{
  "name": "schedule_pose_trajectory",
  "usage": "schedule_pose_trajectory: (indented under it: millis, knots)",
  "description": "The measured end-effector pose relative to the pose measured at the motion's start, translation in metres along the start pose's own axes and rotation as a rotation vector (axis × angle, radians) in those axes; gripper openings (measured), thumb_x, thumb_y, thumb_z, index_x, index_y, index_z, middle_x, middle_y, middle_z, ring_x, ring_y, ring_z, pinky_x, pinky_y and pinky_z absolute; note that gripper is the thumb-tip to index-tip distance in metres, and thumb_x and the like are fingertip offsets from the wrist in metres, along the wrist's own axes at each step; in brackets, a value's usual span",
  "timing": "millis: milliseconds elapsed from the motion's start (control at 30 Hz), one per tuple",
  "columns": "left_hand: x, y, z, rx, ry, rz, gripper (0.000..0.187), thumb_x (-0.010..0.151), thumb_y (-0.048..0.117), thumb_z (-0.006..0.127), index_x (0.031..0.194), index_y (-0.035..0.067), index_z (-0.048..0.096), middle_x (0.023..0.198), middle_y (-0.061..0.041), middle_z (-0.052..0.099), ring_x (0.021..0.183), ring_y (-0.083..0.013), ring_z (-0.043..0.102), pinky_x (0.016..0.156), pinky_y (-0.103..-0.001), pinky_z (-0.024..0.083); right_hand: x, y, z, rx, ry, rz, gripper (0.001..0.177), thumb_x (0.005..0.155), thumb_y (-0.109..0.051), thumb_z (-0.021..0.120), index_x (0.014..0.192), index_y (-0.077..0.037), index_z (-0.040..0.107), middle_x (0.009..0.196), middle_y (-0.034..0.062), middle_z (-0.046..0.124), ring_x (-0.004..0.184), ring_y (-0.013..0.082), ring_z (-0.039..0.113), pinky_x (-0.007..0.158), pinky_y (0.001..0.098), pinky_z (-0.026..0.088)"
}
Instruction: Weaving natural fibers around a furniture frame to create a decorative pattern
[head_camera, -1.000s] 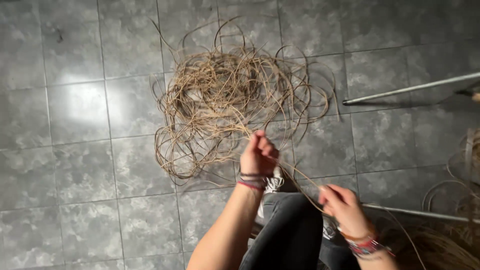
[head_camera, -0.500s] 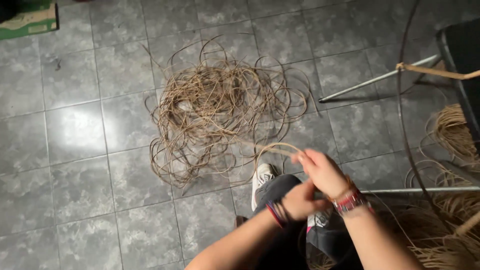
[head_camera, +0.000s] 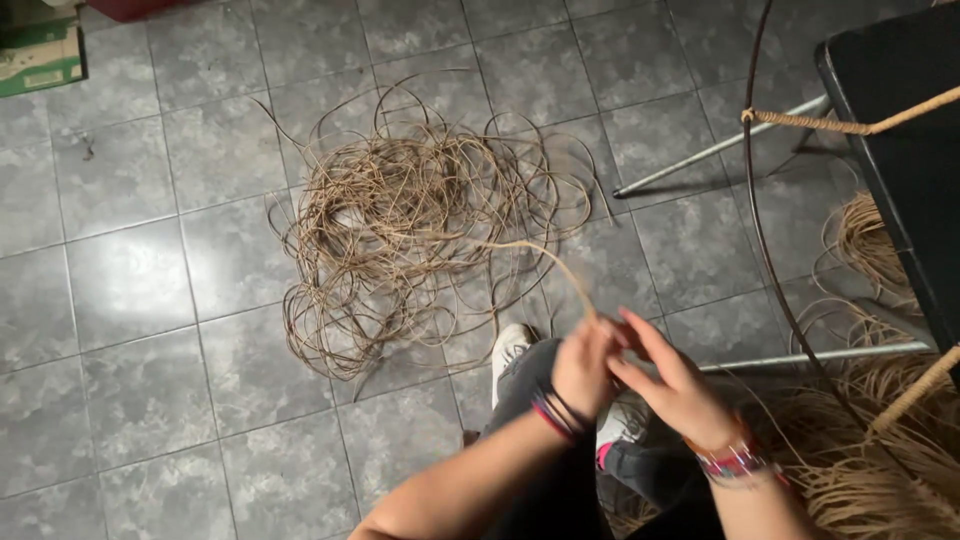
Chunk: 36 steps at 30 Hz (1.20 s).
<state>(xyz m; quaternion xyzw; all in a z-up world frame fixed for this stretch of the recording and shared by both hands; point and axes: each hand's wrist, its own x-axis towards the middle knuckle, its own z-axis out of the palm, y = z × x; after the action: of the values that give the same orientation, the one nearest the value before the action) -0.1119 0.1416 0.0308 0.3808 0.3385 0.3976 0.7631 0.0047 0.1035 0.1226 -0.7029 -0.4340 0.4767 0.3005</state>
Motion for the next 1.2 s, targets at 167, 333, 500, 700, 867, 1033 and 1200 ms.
schedule_pose_trajectory:
  millis: [167, 333, 500, 700, 867, 1033, 1200]
  knots:
    - [-0.045, -0.046, 0.017, 0.887, -0.256, -0.011, 0.027, 0.103, 0.024, 0.046, 0.087, 0.005, 0.058, 0.075, -0.025, 0.068, 0.068, -0.0517, 0.063, 0.061, -0.06, 0.044, 0.048, -0.023, 0.023, 0.202, 0.024, 0.215, 0.035, 0.103, -0.019, 0.046, 0.128, -0.011, 0.069, 0.07, -0.0048, 0.039, 0.05, 0.0059, 0.028, 0.04, 0.0211, 0.024]
    - [-0.007, 0.06, -0.006, 0.005, -0.264, -0.065, 0.048, 0.084, 0.009, 0.072, 0.131, 0.006, 0.06, 0.122, -0.016, 0.068, 0.118, -0.0292, 0.066, 0.096, -0.037, 0.056, 0.028, 0.063, 0.019, -0.178, 0.102, 0.118, 0.035, 0.105, -0.032, 0.055, 0.083, -0.014, 0.075, 0.053, 0.0017, 0.06, 0.055, 0.0156, 0.057, 0.057, 0.0288, 0.05]
    - [0.038, 0.062, -0.043, -0.794, 0.27, -0.082, 0.024, 0.102, 0.031, 0.053, 0.097, 0.008, 0.06, 0.074, -0.007, 0.065, 0.081, -0.0293, 0.07, 0.08, -0.039, 0.054, -0.016, 0.052, 0.004, 0.27, -0.013, 0.245, 0.043, 0.108, -0.031, 0.047, 0.082, -0.001, 0.063, 0.054, -0.0003, 0.034, 0.045, 0.011, 0.03, 0.04, 0.027, 0.018]
    - [-0.025, 0.039, -0.01, 0.669, -0.346, 0.507, 0.003, 0.1, 0.01, 0.062, 0.099, 0.01, 0.064, 0.101, -0.006, 0.067, 0.093, -0.0268, 0.068, 0.083, -0.036, 0.053, 0.004, 0.007, -0.006, 0.491, 0.075, 0.106, 0.038, 0.105, -0.016, 0.045, 0.123, 0.007, 0.069, 0.126, 0.0229, 0.074, 0.114, 0.03, 0.071, 0.103, 0.0392, 0.056]
    - [-0.052, 0.025, 0.006, 0.764, -0.555, -0.285, 0.037, 0.11, 0.037, 0.043, 0.085, 0.019, 0.064, 0.06, 0.002, 0.066, 0.06, -0.0201, 0.069, 0.068, -0.036, 0.055, 0.014, -0.036, -0.004, 0.539, 0.068, 0.162, 0.043, 0.109, -0.026, 0.045, 0.107, 0.008, 0.071, 0.06, -0.0029, 0.029, 0.049, 0.0067, 0.018, 0.043, 0.0227, 0.013]
    - [-0.013, 0.05, 0.01, 0.161, -0.3, -0.207, 0.072, 0.082, 0.029, 0.07, 0.142, 0.008, 0.036, 0.133, -0.011, 0.058, 0.119, -0.0237, 0.059, 0.103, -0.032, 0.045, -0.008, 0.071, -0.001, 0.324, 0.053, 0.084, 0.034, 0.109, -0.025, 0.045, 0.092, -0.005, 0.067, 0.067, -0.0006, 0.053, 0.054, 0.0097, 0.044, 0.046, 0.0247, 0.036]
    - [0.011, 0.039, 0.001, -0.66, 0.16, -0.349, 0.023, 0.106, 0.029, 0.053, 0.09, 0.013, 0.058, 0.064, 0.004, 0.038, 0.058, -0.0127, 0.044, 0.064, -0.028, 0.049, -0.047, 0.109, 0.005, 0.336, 0.072, 0.153, 0.044, 0.108, -0.027, 0.046, 0.084, -0.001, 0.07, 0.048, -0.0001, 0.036, 0.042, 0.0111, 0.031, 0.04, 0.0274, 0.022]
